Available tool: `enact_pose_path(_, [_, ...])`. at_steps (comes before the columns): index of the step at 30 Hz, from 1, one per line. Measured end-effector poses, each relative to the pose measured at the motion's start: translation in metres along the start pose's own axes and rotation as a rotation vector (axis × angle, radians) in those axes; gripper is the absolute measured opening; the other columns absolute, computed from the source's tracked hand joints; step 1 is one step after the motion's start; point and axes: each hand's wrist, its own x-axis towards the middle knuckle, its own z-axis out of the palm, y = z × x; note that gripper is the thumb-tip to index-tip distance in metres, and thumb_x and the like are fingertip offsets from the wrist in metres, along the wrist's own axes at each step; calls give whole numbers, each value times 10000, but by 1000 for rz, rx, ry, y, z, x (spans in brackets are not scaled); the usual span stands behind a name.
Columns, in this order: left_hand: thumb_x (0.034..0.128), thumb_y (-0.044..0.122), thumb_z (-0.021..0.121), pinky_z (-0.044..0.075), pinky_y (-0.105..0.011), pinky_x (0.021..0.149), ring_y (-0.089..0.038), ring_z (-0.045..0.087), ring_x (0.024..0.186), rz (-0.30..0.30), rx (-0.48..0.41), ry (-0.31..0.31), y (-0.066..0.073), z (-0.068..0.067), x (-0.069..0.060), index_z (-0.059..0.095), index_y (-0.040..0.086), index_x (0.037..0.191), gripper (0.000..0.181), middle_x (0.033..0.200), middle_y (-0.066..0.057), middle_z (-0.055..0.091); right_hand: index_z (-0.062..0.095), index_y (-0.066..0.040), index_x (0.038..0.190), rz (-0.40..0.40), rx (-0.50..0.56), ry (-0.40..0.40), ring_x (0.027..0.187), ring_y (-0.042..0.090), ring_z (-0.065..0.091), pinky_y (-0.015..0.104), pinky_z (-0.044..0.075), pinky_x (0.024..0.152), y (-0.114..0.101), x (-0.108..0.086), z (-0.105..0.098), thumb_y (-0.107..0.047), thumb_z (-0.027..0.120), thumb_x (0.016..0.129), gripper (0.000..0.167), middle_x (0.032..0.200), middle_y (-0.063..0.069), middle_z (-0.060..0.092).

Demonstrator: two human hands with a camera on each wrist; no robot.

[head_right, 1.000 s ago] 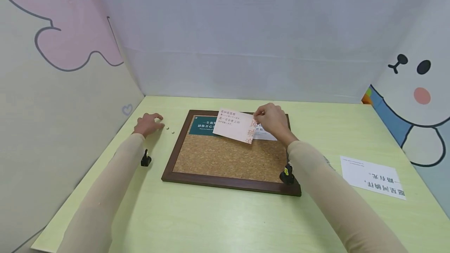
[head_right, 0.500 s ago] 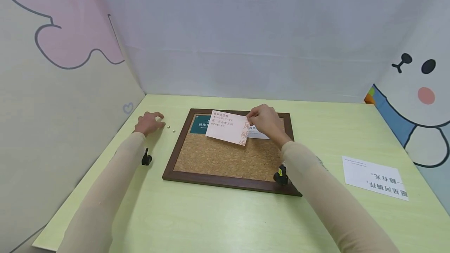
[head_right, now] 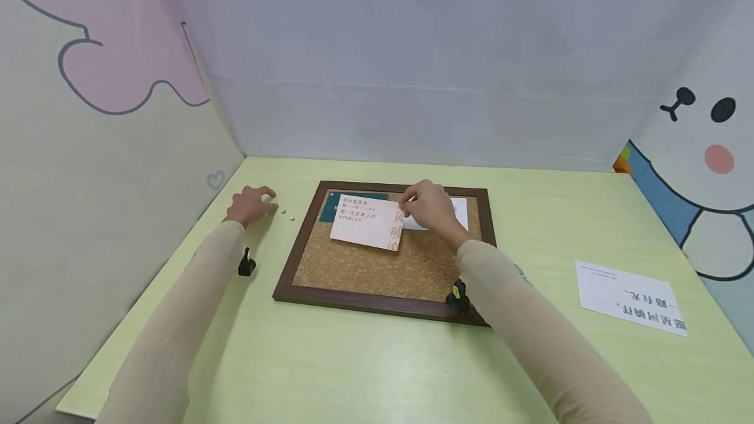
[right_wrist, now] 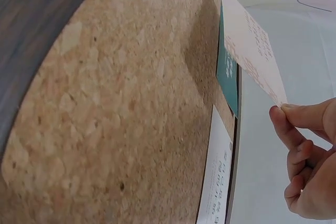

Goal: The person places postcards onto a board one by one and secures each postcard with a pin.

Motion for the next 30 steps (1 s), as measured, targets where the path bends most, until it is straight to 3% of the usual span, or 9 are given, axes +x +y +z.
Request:
enact_pose_path(6, [968, 301, 526, 294, -697, 986, -520, 267, 1311, 1, -7, 4, -1, 1, 1, 488, 125, 1383, 452, 1436, -303, 312, 751, -85, 1035, -22, 11, -34, 763, 242, 648, 288, 426, 571, -3, -1, 12, -159, 630, 953, 163, 906, 94, 748])
enact_pose_path(12, [965, 299, 515, 280, -703, 992, -518, 265, 1310, 7, -9, 9, -2, 3, 1, 488, 126, 1382, 453, 1433, -302, 317, 763, -97, 1008, -24, 48, -57, 839, 273, 680, 304, 470, 622, -8, -2, 23, -136, 641, 944, 144, 939, 85, 740])
enact_pose_path(17, [969, 299, 517, 275, -709, 992, -520, 255, 1323, 6, -12, 18, -3, 3, 1, 490, 130, 1381, 447, 1436, -297, 317, 769, -89, 986, -38, 41, -71, 813, 215, 673, 312, 502, 634, -10, 0, 31, -122, 643, 936, 140, 971, 93, 728])
enact_pose_path(30, [970, 305, 522, 277, -713, 986, -520, 262, 1318, 0, -8, 29, -5, 6, 5, 497, 138, 1376, 440, 1435, -298, 317, 778, -78, 972, -49, 23, -100, 799, 194, 646, 286, 478, 634, -12, 0, 47, -123, 665, 918, 133, 942, 73, 733])
